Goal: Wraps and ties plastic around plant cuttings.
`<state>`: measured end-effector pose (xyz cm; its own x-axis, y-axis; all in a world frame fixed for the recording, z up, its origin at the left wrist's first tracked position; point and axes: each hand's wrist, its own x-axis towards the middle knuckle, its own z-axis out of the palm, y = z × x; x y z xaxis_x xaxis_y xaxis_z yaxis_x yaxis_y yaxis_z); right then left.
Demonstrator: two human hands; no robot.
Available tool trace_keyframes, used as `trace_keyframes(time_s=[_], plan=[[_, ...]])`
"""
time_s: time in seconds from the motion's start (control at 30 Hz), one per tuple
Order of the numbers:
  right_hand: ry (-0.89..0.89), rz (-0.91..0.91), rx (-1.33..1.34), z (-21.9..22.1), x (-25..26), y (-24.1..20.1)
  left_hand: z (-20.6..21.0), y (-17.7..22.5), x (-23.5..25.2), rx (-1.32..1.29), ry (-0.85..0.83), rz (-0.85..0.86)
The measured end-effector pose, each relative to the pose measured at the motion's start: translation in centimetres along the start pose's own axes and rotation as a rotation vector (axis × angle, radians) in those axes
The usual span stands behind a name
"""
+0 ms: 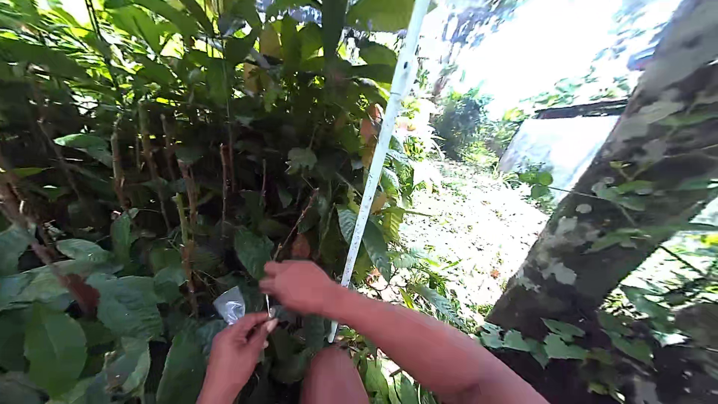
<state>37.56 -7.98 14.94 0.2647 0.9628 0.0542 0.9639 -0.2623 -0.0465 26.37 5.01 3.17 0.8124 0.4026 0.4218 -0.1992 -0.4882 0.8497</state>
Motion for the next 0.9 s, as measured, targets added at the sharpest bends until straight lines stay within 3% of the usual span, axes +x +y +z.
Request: trace_keyframes(time_s=[0.07, 0.17, 0.23, 0.3, 0.37, 0.43, 0.5, 0.53, 0.63, 0.7, 0.8, 0.83, 0.9], plan=[[-0.041, -0.024, 0.074, 2.8, -0.8, 0.0, -0.7, 0.4, -0.1, -0.061, 0.049, -0.102], [-0.065, -0.204, 0.17, 6.4, -3.8, -7.2, -1.4, 0.6, 0.7, -0.018, 0.139, -0.073], [0.053, -0.261, 0.153, 4.8, -3.5, -8.0, -0.8, 0.4, 0.1, -0.001, 0.123, 0.031], [0.265, -0.152, 0.236, 1.4, -1.1, -5.0, -0.7, 0.0, -1.0, -0.051, 0.072, 0.103], [0.285, 0.062, 0.497, 0.7, 1.1, -0.9, -1.0, -0.5, -1.2, -0.144, 0.052, 0.11], [0.129, 0.208, 0.953, 3.4, 1.5, 0.6, -1.9, -0.8, -1.3, -0.21, 0.07, 0.087], [-0.041, 0.246, 1.331, 5.9, 0.8, 0.3, -2.5, -1.0, -1.2, -0.244, 0.104, 0.092], [-0.044, 0.229, 1.406, 6.6, 0.5, 0.0, -2.5, -1.1, -1.2, -0.25, 0.119, 0.101], [0.071, 0.098, 1.149, 7.0, -0.2, -1.1, -2.4, -1.3, -1.1, -0.238, 0.186, 0.142], [0.216, 0.195, 1.036, 7.3, 0.1, -2.2, -2.2, -1.1, -0.9, -0.225, 0.196, 0.113], [0.445, 0.411, 1.043, 7.9, 1.2, -2.4, -2.4, -0.1, -0.6, -0.341, 0.052, -0.098], [0.489, 0.365, 0.889, 8.2, 1.0, -2.4, -2.5, 0.0, -0.6, -0.381, 0.04, -0.142], [0.634, 0.06, 0.422, 9.3, 0.5, -2.2, -2.9, 0.2, -0.5, -0.421, 0.078, -0.179]])
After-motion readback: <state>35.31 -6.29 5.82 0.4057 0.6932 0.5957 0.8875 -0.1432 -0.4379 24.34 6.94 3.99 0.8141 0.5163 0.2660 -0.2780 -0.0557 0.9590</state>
